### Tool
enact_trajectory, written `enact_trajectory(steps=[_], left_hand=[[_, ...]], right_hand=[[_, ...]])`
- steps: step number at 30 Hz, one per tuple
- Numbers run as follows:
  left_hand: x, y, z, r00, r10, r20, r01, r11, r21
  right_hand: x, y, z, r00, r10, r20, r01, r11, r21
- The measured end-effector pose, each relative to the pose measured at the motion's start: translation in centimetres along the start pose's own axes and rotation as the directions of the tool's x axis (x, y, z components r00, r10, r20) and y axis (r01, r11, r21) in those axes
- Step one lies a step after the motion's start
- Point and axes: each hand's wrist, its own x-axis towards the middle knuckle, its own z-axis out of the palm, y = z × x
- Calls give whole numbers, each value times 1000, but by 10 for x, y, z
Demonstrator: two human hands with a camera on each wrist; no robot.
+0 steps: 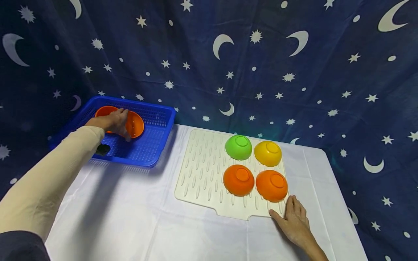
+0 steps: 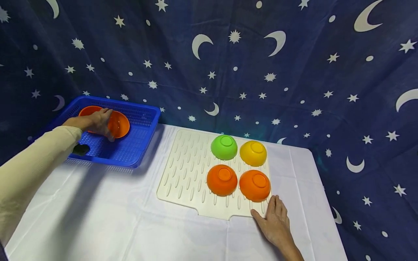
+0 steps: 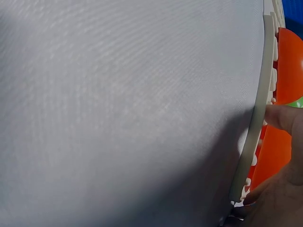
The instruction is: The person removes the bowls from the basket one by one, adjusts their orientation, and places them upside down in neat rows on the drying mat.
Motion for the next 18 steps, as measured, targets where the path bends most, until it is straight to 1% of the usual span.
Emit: enact_trajectory(steps=[1,5,8,12,18], left_hand=[[1,0,2,1000,-10,13,10,1000,-7],[5,-3,7,999,-31,10,31,999,-9],[7,-4,9,998,-58,3,58,998,18],[6,-5,12,996,-84,-13,84,995,55],[6,-3,15,994,-113,-15,113,992,54]], right_hand=[[0,0,0,1000,0,0,0,1000,1],[0,-1,-1,1000,1,-7,-1,1000,12],[-1,-2,-1,1000,5,-4,-5,1000,24],[-1,-3,-1,1000,8,-3,-8,999,34],[-1,-4,-1,1000,8,-16,-7,999,35]])
